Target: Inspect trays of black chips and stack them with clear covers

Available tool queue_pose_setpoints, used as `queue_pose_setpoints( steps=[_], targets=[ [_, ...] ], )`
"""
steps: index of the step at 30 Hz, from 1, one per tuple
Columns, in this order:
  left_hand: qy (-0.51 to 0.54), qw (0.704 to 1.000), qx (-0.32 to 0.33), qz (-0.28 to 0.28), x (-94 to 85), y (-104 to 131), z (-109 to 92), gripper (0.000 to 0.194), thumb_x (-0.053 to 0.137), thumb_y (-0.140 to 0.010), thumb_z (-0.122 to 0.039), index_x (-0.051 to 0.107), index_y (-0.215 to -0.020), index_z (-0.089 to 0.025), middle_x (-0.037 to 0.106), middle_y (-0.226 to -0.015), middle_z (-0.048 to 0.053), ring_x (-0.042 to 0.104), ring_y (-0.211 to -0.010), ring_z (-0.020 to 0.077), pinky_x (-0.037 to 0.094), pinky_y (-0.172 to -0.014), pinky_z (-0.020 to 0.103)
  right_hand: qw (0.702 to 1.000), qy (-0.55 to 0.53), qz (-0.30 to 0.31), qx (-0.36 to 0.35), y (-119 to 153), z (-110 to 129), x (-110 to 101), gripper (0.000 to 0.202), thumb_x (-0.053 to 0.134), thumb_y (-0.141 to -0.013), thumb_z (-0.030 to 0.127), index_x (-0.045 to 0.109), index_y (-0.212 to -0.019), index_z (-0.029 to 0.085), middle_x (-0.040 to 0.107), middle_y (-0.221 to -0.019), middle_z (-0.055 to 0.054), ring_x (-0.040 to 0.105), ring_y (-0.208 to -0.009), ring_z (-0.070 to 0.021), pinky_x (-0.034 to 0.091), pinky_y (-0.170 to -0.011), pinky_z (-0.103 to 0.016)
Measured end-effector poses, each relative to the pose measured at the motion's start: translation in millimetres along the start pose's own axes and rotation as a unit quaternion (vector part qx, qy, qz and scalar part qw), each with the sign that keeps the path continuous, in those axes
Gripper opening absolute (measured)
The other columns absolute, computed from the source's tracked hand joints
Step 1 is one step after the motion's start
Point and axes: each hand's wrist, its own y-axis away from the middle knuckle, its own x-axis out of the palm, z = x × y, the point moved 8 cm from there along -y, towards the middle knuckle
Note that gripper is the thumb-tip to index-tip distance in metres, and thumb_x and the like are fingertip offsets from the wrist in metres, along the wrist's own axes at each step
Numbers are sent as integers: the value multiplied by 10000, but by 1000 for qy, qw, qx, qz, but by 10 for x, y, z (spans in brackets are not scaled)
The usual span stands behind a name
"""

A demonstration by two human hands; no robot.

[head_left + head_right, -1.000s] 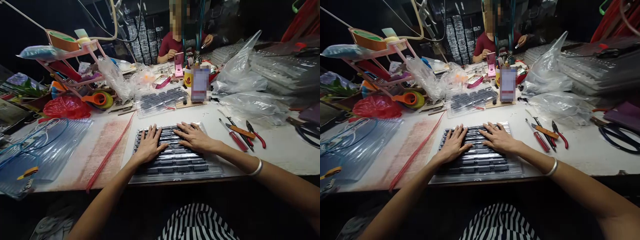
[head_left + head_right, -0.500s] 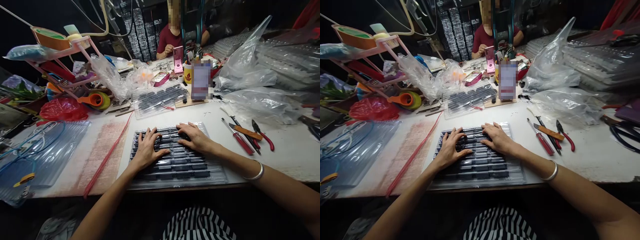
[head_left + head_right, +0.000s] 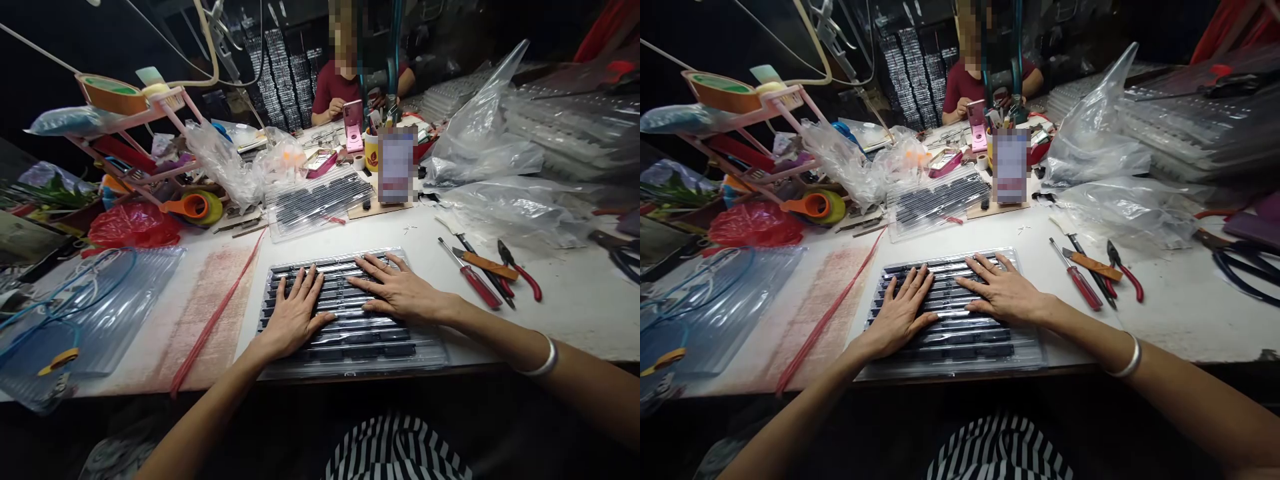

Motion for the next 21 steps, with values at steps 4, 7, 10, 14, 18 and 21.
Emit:
queue_pose_setpoints(
  steps=[4, 7, 10, 14, 18, 21],
  targets=[
    [-1, 999, 13, -34, -46, 29, -22, 666, 367, -905, -562, 265, -1463, -213, 265, -1529, 117, 147, -1426, 305, 133, -1111, 581, 1000, -2, 8, -10, 21, 21, 2, 540, 370, -927, 564, 374, -1416, 335, 213, -1539, -110, 156, -1413, -339, 159, -1071, -614],
    [-22, 997, 19, -75, -73, 18, -58, 580, 371, -927, -497, 383, -1414, -183, 370, -1479, 118, 224, -1405, 315, 192, -1110, 556, 1000, 3, 7, -7, -5, 15, 1, 569, 385, -912, 585, 396, -1410, 310, 236, -1528, -130, 165, -1409, -350, 159, -1069, -623],
    [-45, 995, 7, -88, -53, -1, -59, 580, 347, -938, -475, 365, -1423, -159, 321, -1498, 130, 240, -1401, 306, 231, -1105, 532, 999, 17, 10, 27, -34, 8, 5, 629, 380, -906, 596, 371, -1429, 246, 229, -1526, -148, 154, -1415, -327, 144, -1094, -596],
    [-50, 991, -4, -123, -54, 33, -32, 567, 364, -931, -468, 387, -1412, -169, 365, -1480, 126, 308, -1377, 287, 259, -1102, 500, 996, 18, 12, 82, -40, 126, -15, 726, 334, -896, 633, 338, -1443, 157, 206, -1525, -188, 150, -1415, -335, 141, -1098, -601],
    [-44, 977, -56, -201, -96, 125, 105, 553, 345, -933, -449, 538, -1283, -67, 506, -1360, 204, 412, -1310, 332, 322, -1069, 496, 999, 6, -18, 43, -16, 452, -31, 836, 340, -861, 682, 286, -1459, 100, 153, -1535, -197, 102, -1420, -351, 110, -1110, -598],
    [-38, 982, -38, -181, -54, 111, 169, 636, 334, -918, -498, 470, -1334, -38, 426, -1413, 224, 374, -1329, 348, 338, -1057, 522, 1000, -10, -2, 10, 34, 579, 14, 815, 315, -873, 678, 309, -1450, 102, 180, -1538, -168, 79, -1423, -346, 86, -1122, -581]
  ],
)
